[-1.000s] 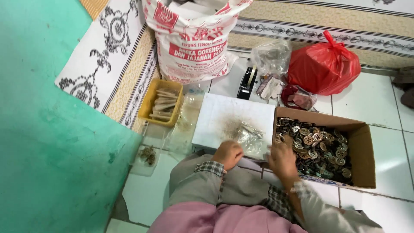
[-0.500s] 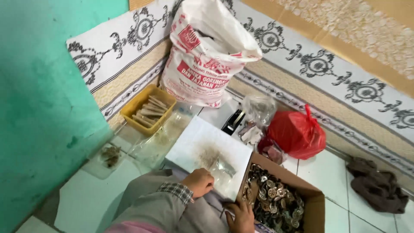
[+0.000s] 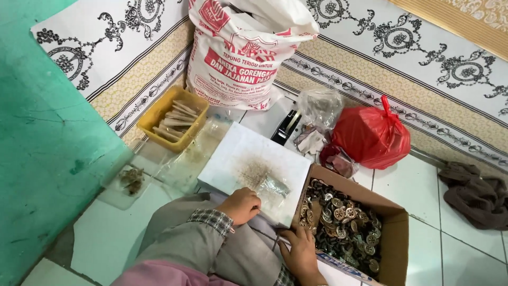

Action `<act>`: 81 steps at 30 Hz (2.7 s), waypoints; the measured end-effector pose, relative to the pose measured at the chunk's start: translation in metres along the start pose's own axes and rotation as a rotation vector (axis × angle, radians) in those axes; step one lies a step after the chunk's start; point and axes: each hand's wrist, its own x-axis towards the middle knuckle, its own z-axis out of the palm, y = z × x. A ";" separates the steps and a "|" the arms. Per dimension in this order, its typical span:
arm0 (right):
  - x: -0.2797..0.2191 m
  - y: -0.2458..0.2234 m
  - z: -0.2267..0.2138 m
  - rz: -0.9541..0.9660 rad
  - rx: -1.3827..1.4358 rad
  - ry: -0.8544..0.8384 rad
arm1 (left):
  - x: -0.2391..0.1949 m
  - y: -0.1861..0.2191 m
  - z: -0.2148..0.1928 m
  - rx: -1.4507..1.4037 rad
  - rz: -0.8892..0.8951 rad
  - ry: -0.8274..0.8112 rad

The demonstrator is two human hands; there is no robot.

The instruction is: Packing small metal decorative parts into plastic bags and sealing them with a stapler.

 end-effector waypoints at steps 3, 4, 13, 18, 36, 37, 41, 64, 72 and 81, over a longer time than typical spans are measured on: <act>0.000 0.004 0.004 0.018 -0.032 -0.019 | -0.001 0.000 0.001 -0.018 0.008 0.034; 0.004 0.003 0.002 0.016 -0.031 -0.023 | 0.001 -0.001 0.000 -0.019 0.004 0.035; 0.002 0.007 0.009 0.028 -0.046 -0.003 | 0.008 -0.001 0.003 -0.021 -0.043 0.006; 0.003 -0.008 -0.007 0.116 -0.126 -0.179 | -0.001 -0.002 0.009 -0.031 0.019 0.080; -0.060 -0.015 0.043 -0.022 -0.329 -0.127 | -0.012 0.008 0.014 0.249 0.025 0.009; -0.066 -0.010 0.058 -0.018 -0.324 -0.114 | -0.012 0.009 0.014 0.261 0.034 0.007; -0.083 -0.046 0.065 0.120 -0.280 -0.431 | -0.008 0.013 0.013 0.276 0.032 -0.075; 0.035 -0.059 -0.035 0.088 0.104 0.211 | -0.008 0.042 -0.023 -0.020 -0.291 -0.214; 0.033 -0.044 -0.010 0.207 -0.045 -0.083 | 0.016 0.062 -0.050 -0.023 -0.249 -0.508; 0.035 -0.038 -0.007 0.119 0.081 -0.055 | 0.041 0.036 -0.031 0.010 0.182 -0.046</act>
